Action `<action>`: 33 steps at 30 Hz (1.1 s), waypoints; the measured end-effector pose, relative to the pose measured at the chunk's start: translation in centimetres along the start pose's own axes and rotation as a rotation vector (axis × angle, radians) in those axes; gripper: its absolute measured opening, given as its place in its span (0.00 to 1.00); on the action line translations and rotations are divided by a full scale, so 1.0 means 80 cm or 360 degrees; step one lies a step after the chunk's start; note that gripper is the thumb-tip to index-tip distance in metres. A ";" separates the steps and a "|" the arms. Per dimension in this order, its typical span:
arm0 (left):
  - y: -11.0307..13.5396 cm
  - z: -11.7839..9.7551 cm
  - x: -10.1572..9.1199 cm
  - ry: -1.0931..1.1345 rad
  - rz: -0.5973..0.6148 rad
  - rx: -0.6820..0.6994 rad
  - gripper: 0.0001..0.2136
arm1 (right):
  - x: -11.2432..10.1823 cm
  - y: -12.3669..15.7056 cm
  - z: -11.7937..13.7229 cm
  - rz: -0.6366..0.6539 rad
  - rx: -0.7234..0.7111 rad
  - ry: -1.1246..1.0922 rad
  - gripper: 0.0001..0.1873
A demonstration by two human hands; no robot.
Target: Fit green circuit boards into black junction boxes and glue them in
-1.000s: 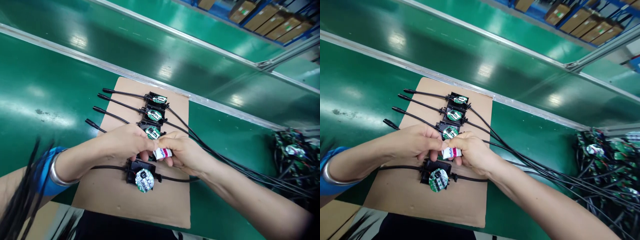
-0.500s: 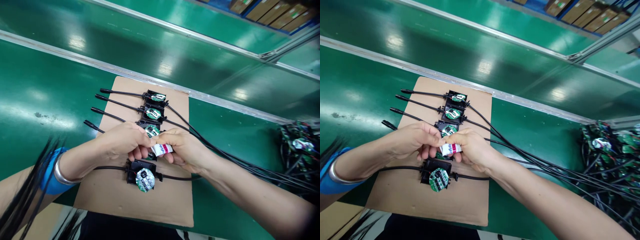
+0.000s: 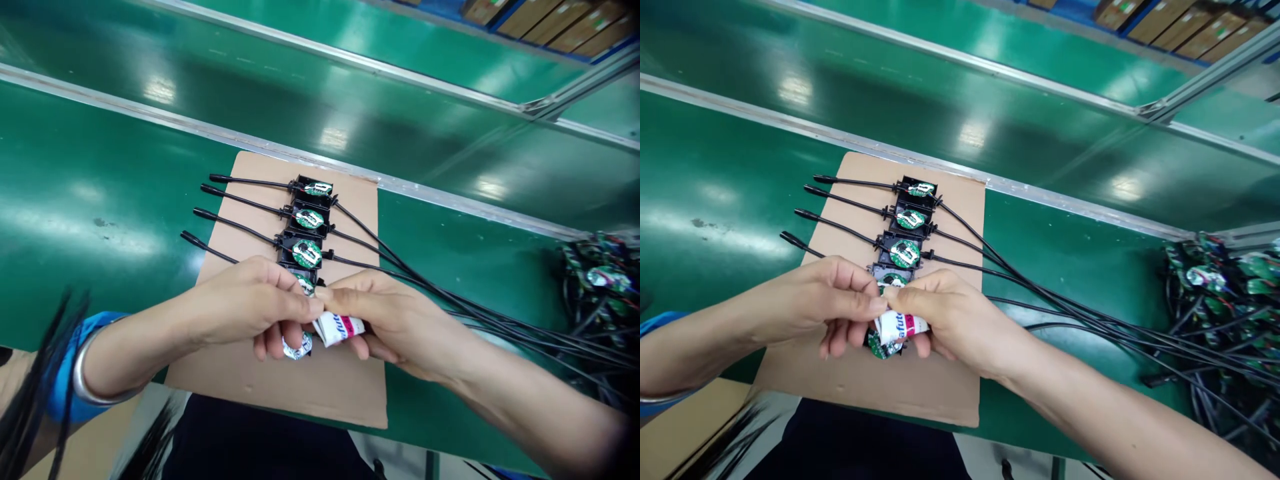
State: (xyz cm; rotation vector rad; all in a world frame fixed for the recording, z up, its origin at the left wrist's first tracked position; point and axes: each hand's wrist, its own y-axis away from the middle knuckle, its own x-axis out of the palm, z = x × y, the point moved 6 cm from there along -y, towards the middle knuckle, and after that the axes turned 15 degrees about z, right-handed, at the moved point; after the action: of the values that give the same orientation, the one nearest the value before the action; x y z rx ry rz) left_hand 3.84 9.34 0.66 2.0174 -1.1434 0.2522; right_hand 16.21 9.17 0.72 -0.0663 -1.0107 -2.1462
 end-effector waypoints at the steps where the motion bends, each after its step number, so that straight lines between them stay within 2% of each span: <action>1: 0.003 0.006 0.004 0.0035 0.0021 -0.0006 0.11 | 0.006 0.002 -0.005 0.0015 0.0016 0.0003 0.19; 4: 0.008 0.027 0.007 0.0125 0.0013 -0.0049 0.11 | 0.020 0.001 -0.019 0.0036 0.0087 0.0005 0.18; 11: 0.012 0.052 -0.009 0.0068 -0.0329 -0.0003 0.08 | 0.034 -0.016 -0.033 -0.0134 0.0099 0.0055 0.15; 19: 0.010 0.057 -0.012 0.0010 -0.0447 0.0114 0.10 | 0.036 -0.018 -0.038 -0.0275 -0.0041 -0.0020 0.16; 29: 0.010 0.055 -0.012 -0.0075 -0.0449 0.0213 0.10 | 0.039 -0.021 -0.035 -0.0256 -0.0085 -0.0001 0.14; 33: 0.007 0.058 -0.005 -0.0098 -0.0456 0.0170 0.09 | 0.036 -0.016 -0.038 -0.0292 -0.0106 -0.0039 0.13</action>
State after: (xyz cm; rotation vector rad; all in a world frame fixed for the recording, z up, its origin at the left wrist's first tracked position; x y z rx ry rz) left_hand 2.26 6.15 -2.35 2.2668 -0.8780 0.1081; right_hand 14.07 5.84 -1.20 -0.0329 -0.9917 -2.3510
